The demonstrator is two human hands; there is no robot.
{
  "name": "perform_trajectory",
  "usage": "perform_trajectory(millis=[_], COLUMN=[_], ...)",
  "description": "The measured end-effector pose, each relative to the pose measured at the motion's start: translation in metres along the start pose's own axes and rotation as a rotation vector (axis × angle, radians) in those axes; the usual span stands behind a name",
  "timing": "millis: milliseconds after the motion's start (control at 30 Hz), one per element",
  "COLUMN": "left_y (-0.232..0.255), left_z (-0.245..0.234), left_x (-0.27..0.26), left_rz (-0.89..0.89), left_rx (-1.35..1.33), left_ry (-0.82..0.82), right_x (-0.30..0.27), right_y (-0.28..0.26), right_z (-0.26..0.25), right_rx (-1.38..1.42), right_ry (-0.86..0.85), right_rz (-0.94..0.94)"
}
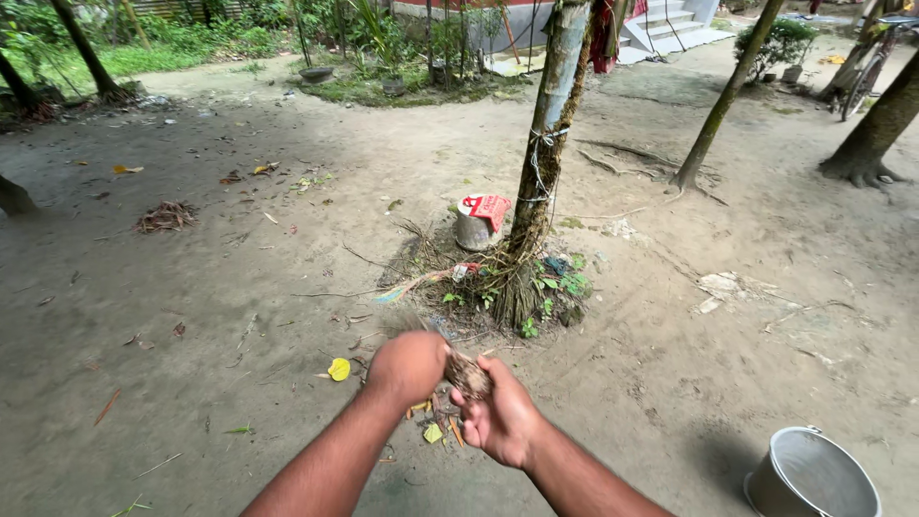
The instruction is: The person sweeps dirt, dry leaves, and small debris across an outdoor ground area using a short-handled broom.
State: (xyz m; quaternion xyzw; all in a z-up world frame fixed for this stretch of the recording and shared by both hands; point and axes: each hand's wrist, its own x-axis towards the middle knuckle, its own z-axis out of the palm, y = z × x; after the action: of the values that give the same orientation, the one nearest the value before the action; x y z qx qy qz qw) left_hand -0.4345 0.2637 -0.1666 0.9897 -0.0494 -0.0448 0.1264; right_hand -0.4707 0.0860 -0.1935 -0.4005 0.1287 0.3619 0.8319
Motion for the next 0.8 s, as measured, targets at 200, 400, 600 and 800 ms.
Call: perform_trajectory(millis=[200,400,600,800], left_y=[-0.001,-0.004,-0.012,-0.007], left_z=[-0.013,0.016,0.039,0.071], left_x=[0.016,0.002,-0.003,-0.009], left_rz=[-0.404,-0.282,-0.530,-0.434], left_rx=[-0.804,-1.766,-1.671,-1.365], left_ry=[-0.067,-0.576,-0.601,-0.323], right_x=[-0.007,-0.007,-0.012,0.009], right_y=[0.000,0.023,0.019,0.023], right_z=[0.013,0.015,-0.006,-0.016], right_rx=[-0.185,-0.279,-0.876,-0.718], right_ry=[0.005,-0.154,0.028,0.415], right_rz=[-0.168,-0.299,-0.142,-0.188])
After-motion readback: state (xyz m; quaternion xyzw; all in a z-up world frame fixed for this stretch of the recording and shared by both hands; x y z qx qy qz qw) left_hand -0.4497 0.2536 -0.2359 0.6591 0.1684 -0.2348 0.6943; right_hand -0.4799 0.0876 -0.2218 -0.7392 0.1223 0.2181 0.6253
